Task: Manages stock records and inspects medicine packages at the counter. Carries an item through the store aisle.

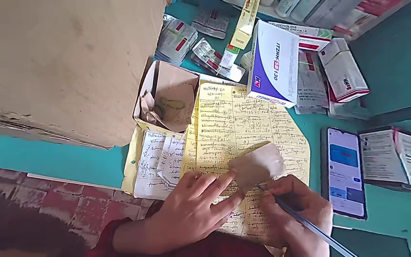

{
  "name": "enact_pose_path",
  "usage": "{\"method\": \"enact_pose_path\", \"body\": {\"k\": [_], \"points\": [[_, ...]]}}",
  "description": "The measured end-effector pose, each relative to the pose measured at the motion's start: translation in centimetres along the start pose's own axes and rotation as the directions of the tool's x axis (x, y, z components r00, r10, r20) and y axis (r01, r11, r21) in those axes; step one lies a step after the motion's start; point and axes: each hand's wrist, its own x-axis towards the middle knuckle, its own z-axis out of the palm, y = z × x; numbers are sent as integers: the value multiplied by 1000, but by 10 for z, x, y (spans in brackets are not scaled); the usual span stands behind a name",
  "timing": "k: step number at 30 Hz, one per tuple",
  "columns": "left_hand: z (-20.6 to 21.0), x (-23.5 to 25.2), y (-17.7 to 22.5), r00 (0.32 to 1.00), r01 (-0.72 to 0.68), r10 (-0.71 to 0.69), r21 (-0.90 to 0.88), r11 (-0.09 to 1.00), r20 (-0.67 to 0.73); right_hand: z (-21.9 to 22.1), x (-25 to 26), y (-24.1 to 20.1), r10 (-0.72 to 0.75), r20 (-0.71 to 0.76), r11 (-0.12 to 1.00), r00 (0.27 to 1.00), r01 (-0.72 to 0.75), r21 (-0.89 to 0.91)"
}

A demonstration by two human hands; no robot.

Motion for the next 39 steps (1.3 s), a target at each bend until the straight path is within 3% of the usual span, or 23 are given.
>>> {"method": "enact_pose_path", "body": {"k": [3, 8, 17, 39], "points": [[0, 0, 1, 1000, 0, 0, 8, 1000, -3, -4, 2, 2, -31, 28, 999, 999, 31, -26], [1, -1, 2, 1000, 9, -9, 6, 1000, -11, -3, 4, 7, -60, -7, 994, 998, 60, 93], [-1, -1, 2, 999, 29, -28, -27, 999, 24, -2, 2, 7, -50, -29, 999, 998, 50, -7], [-2, 2, 1, 999, 7, -8, 10, 1000, 45, -4, 6, 4, -6, -65, 997, 998, 10, 71]]}}
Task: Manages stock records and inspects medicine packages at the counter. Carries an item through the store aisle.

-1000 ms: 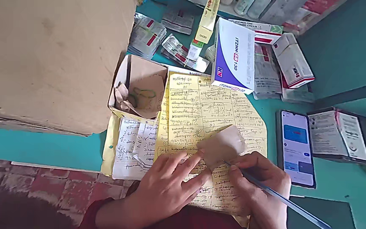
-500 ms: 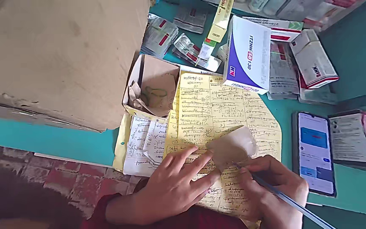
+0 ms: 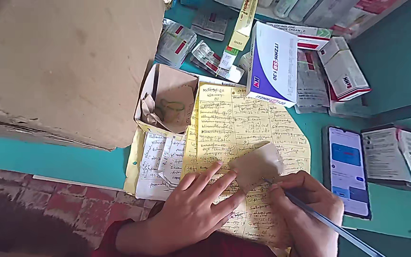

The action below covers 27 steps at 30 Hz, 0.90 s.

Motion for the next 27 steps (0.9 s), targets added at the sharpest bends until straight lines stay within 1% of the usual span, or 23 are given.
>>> {"method": "enact_pose_path", "body": {"k": [3, 11, 14, 18, 22, 27], "points": [[1, -1, 0, 1000, -1, 1, 7, 1000, -2, -1, 2, -1, 7, 22, 998, 1000, -5, -68], [2, -1, -1, 1000, -2, 2, 21, 1000, -2, -2, 2, 2, -8, 19, 999, 1000, 9, -51], [3, -1, 1, 1000, 1, -1, 20, 1000, -5, -2, 1, 3, -18, 2, 997, 1000, 18, -80], [3, -1, 0, 1000, 1, -1, 11, 1000, -4, -4, 2, 3, -9, -6, 999, 1000, 9, -43], [3, -2, 0, 1000, -4, 4, 15, 1000, 0, -1, 1, 3, 3, -28, 995, 1000, -6, -101], [2, -1, 0, 1000, 1, -1, 13, 1000, 2, -3, 1, 2, 10, -17, 995, 1000, -12, -97]]}}
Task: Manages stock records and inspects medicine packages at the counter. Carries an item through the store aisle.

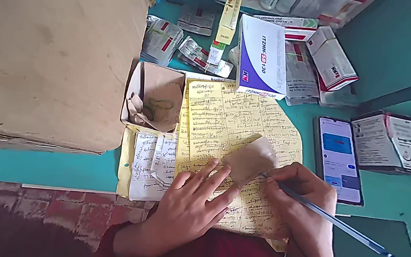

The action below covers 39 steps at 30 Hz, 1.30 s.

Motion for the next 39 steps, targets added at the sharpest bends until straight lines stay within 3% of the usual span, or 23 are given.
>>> {"method": "enact_pose_path", "body": {"k": [25, 30, 39], "points": [[0, -1, 0, 1000, -14, 14, 11, 1000, 0, -2, 0, 2, 19, -52, 997, 998, -15, 80], [0, -1, 0, 1000, -4, 4, 6, 1000, 4, 2, 0, 0, 29, -89, 1000, 996, -30, -5], [5, -3, 0, 1000, 1, -1, 3, 1000, -19, 0, 0, 1, 74, -69, 997, 995, -75, -5]]}}
